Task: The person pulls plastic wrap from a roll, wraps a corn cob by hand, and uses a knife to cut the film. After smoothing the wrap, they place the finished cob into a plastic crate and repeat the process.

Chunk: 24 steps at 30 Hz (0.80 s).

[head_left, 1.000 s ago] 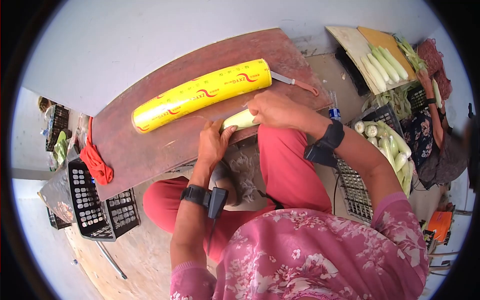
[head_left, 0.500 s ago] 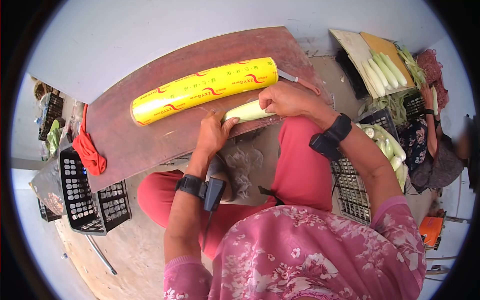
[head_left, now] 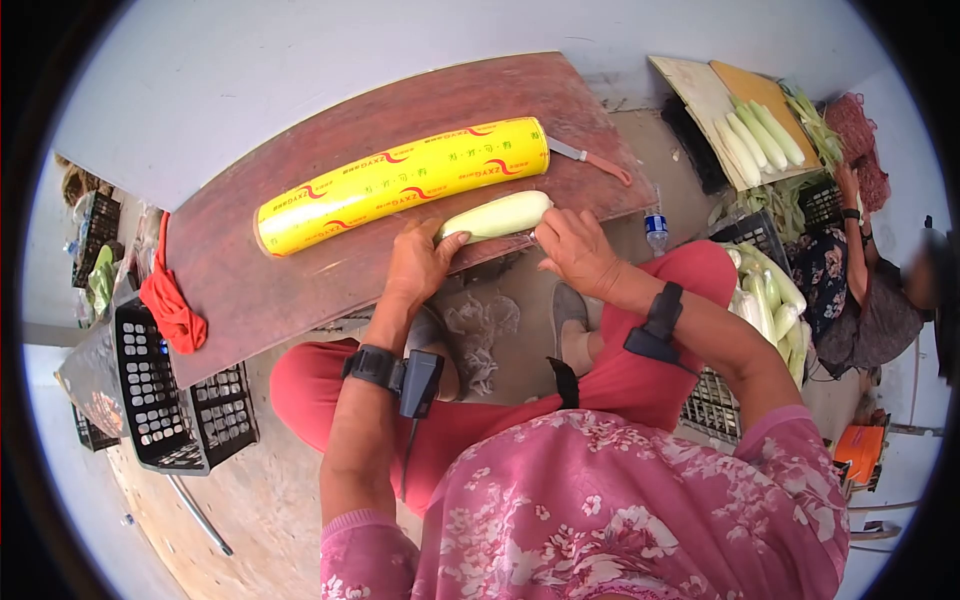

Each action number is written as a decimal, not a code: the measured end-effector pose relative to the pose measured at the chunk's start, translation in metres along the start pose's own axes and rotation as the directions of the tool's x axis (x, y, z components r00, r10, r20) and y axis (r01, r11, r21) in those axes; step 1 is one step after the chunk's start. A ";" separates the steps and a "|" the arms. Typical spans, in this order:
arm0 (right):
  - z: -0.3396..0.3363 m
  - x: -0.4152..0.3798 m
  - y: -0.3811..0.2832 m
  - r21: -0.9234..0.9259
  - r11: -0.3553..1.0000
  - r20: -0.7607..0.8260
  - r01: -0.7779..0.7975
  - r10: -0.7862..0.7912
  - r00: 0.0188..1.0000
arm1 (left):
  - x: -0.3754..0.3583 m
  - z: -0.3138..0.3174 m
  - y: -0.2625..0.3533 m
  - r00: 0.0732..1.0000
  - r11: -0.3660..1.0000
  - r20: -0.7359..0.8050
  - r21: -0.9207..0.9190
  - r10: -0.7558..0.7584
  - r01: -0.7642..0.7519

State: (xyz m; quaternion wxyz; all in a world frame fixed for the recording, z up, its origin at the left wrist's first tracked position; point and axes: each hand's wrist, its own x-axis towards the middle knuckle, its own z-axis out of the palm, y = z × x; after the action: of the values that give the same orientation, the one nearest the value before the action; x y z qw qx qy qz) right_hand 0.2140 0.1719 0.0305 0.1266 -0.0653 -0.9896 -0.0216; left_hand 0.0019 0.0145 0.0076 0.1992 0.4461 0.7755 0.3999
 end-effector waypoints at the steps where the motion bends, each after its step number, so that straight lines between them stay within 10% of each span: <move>1: 0.005 -0.003 0.002 -0.001 1.000 -0.018 0.009 -0.009 1.000 | 0.000 0.000 0.000 1.000 1.000 0.002 -0.005 -0.001 0.001; 11: 0.037 -0.008 0.007 0.095 0.995 -0.250 -0.028 0.051 0.967 | 0.001 0.004 -0.005 0.999 0.999 0.004 0.011 -0.034 0.034; 24: 0.012 -0.002 0.023 0.646 0.763 -0.274 -0.024 0.260 0.926 | -0.001 0.003 -0.009 0.999 0.998 -0.002 0.037 0.053 -0.053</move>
State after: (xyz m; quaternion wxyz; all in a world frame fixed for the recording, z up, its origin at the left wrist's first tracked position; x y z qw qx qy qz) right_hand 0.2161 0.1949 0.0189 0.3149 -0.0902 -0.8924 0.3102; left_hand -0.0002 0.0120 -0.0011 0.1790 0.4696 0.7710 0.3912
